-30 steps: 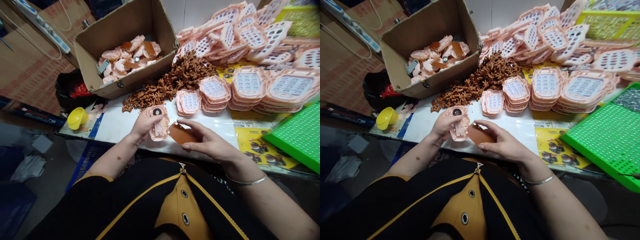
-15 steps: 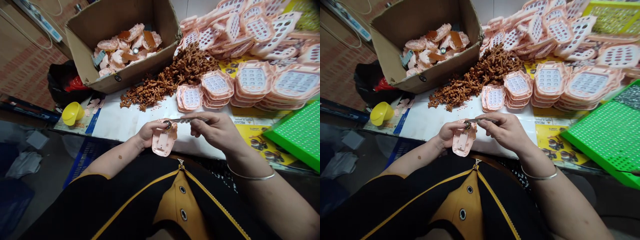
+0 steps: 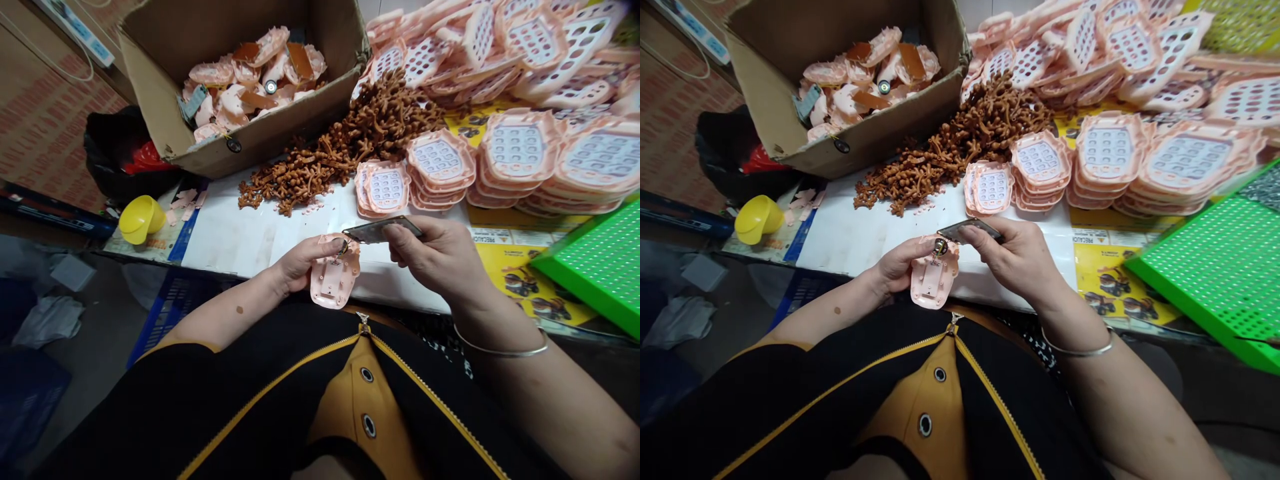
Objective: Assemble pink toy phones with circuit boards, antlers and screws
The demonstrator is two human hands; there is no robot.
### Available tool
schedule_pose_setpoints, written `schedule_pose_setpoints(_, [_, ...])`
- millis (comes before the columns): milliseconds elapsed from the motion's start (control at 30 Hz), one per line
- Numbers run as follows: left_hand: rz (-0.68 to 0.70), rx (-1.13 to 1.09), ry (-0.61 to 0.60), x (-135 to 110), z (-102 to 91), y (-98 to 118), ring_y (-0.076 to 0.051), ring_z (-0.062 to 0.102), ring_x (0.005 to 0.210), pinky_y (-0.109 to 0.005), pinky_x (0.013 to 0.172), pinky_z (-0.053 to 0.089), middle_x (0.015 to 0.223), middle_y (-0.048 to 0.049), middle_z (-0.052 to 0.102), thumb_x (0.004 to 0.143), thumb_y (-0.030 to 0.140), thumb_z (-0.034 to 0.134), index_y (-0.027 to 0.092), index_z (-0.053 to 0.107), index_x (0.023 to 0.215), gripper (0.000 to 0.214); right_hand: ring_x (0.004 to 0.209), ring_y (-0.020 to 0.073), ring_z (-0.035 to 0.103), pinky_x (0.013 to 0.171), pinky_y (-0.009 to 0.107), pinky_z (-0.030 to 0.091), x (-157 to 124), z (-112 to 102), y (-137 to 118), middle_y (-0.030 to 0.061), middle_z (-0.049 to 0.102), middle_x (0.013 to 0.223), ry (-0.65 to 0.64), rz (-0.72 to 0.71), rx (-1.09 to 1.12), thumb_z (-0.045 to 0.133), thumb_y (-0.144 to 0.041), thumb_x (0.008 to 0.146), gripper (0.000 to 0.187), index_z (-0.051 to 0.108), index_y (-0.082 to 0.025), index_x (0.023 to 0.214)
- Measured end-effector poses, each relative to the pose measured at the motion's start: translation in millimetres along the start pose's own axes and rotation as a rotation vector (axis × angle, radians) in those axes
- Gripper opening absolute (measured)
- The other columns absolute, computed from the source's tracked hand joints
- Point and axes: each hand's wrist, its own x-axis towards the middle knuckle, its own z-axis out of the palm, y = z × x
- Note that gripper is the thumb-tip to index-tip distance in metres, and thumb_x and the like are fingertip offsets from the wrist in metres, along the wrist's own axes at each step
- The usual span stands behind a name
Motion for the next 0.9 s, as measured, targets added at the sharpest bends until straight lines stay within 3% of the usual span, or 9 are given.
schedule_pose_setpoints(167, [0.029,0.161,-0.017,-1.7,7.0,1.6,-0.012,0.065,0.068,-0.025,0.07,0.049,0.078,-0.004,0.07,0.061,0.03,0.09,0.011,0.067,0.093,0.043,0.041,0.008,0.04,0.043,0.025,0.032,4.6,3.5,-4.0,-0.0031,0.049,0.044,0.003,-0.047,-0.039,0.054,-0.07,0.086,0.059,0.057,-0.021,0.053])
schedule_pose_setpoints(367, [0.001,0.182,-0.03,0.1,9.2,0.8,-0.013,0.065,0.066,-0.027,0.069,0.048,0.077,-0.0056,0.07,0.071,0.033,0.082,0.011,0.067,0.091,0.034,0.042,0.0085,0.041,0.044,0.025,0.03,7.8,5.1,-0.3,-0.0022,0.05,0.045,0.026,-0.041,-0.112,0.05,-0.072,0.086,0.061,0.057,-0.02,0.055])
schedule_pose_setpoints(600, [-0.019,0.099,-0.083,0.9,2.9,0.8,-0.018,0.068,0.072,-0.029,0.073,0.051,0.082,-0.0068,0.073,0.052,0.009,0.079,0.011,0.069,0.095,0.045,0.042,0.0088,0.042,0.045,0.025,0.031,9.3,7.2,0.1,-0.0026,0.05,0.044,0.031,-0.043,-0.112,0.049,-0.073,0.086,0.061,0.057,-0.02,0.057])
schedule_pose_setpoints(900, [0.017,0.18,0.003,3.1,8.7,-3.4,-0.014,0.066,0.065,-0.027,0.069,0.05,0.076,-0.0039,0.072,0.07,0.02,0.077,0.013,0.068,0.09,0.023,0.043,0.0088,0.042,0.046,0.025,0.034,8.9,10.2,2.1,-0.0028,0.051,0.047,0.031,-0.087,-0.1,0.048,-0.07,0.089,0.058,0.066,-0.02,0.065])
